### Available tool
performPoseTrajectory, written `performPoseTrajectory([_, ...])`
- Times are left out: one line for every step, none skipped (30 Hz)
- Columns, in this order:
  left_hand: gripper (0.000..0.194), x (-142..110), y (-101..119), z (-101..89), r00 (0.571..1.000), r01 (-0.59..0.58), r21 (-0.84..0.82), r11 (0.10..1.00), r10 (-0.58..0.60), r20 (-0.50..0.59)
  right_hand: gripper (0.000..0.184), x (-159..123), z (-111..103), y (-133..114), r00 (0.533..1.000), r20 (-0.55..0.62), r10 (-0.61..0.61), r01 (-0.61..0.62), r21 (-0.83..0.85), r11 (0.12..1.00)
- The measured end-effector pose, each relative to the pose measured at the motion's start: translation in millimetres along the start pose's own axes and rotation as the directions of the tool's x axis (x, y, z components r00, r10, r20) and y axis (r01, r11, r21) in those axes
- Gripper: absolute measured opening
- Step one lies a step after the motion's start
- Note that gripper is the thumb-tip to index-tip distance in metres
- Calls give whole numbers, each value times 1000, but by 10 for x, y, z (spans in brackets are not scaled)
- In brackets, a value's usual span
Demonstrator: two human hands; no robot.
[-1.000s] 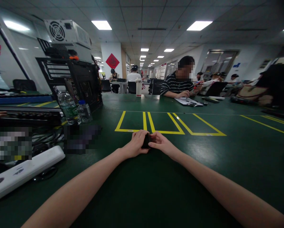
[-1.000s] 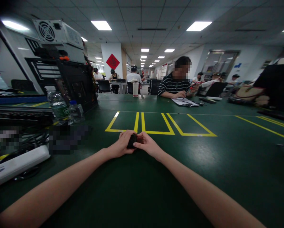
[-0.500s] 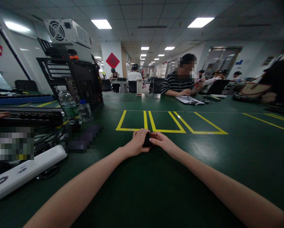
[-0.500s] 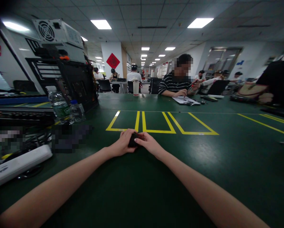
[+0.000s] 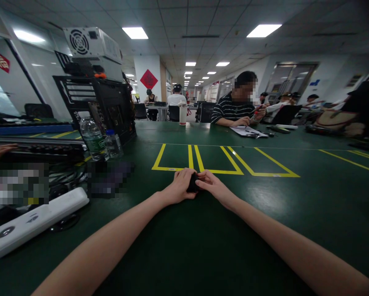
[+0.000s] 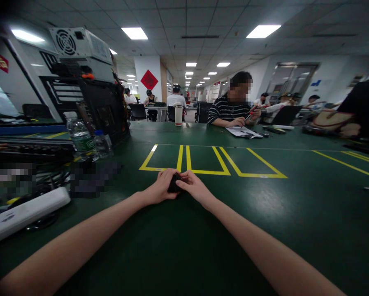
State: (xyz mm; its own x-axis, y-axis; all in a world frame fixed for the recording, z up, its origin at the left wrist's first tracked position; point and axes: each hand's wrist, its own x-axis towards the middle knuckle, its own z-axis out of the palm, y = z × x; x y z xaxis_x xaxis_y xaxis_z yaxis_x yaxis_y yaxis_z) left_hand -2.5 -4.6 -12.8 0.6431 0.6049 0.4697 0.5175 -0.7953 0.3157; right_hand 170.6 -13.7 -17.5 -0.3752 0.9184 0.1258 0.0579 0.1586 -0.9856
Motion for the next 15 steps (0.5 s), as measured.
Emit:
performPoseTrajectory([54, 0, -5, 4, 1000, -1, 0, 1000, 1, -2, 28, 5, -4, 1, 1000, -4, 8, -8, -7, 1000])
performPoseTrajectory([54, 0, -10, 7, 1000, -1, 0, 1000, 1, -5, 30, 8, -8, 1, 1000, -10, 15, -16, -16, 1000])
performPoseTrajectory([55, 0, -14, 8, 1000, 0, 0, 1000, 0, -9, 31, 10, -12, -2, 1000, -12, 20, -20, -23, 1000])
performPoseTrajectory([55, -1, -16, 7, 1000, 1, 0, 1000, -1, -9, 32, 11, -17, -7, 1000, -4, 22, -22, -25, 999])
performPoseTrajectory([56, -2, -17, 5, 1000, 1, -2, 1000, -1, -8, 31, 8, -21, -15, 1000, 12, 22, -21, -21, 1000])
performPoseTrajectory([55, -4, -16, 0, 1000, 0, -5, 1000, 0, -3, 30, 4, -24, -24, 999, 28, 18, -18, -10, 1000])
performPoseTrajectory([54, -5, -13, -5, 1000, -1, -8, 1000, 1, 3, 30, -2, -26, -35, 999, 44, 13, -13, 6, 1000])
performPoseTrajectory([54, -6, -10, -11, 1000, -1, -12, 1000, 1, 7, 30, -10, -27, -45, 998, 60, 8, -10, 24, 1000])
performPoseTrajectory([53, -7, -7, -15, 1000, -1, -15, 1000, 1, 9, 31, -17, -26, -53, 997, 72, 4, -7, 41, 999])
performPoseTrajectory([53, -8, -6, -18, 1000, -2, -18, 1000, 2, 10, 32, -24, -24, -58, 997, 76, 4, -8, 52, 999])
performPoseTrajectory([54, -7, -6, -18, 1000, -4, -20, 1000, 4, 6, 33, -29, -21, -58, 997, 72, 7, -11, 55, 998])
performPoseTrajectory([54, -7, -8, -15, 1000, -6, -20, 1000, 6, 4, 32, -31, -16, -55, 998, 64, 11, -15, 51, 999])
performPoseTrajectory([54, -5, -12, -9, 1000, -8, -19, 1000, 8, 1, 30, -30, -11, -47, 999, 50, 12, -15, 44, 999])
performPoseTrajectory([54, -3, -18, -1, 1000, -9, -16, 1000, 9, -2, 29, -26, -5, -37, 999, 32, 7, -9, 39, 999])
performPoseTrajectory([55, -1, -24, 8, 1000, -7, -10, 1000, 7, -7, 27, -19, 1, -26, 1000, 16, -1, 1, 38, 999])
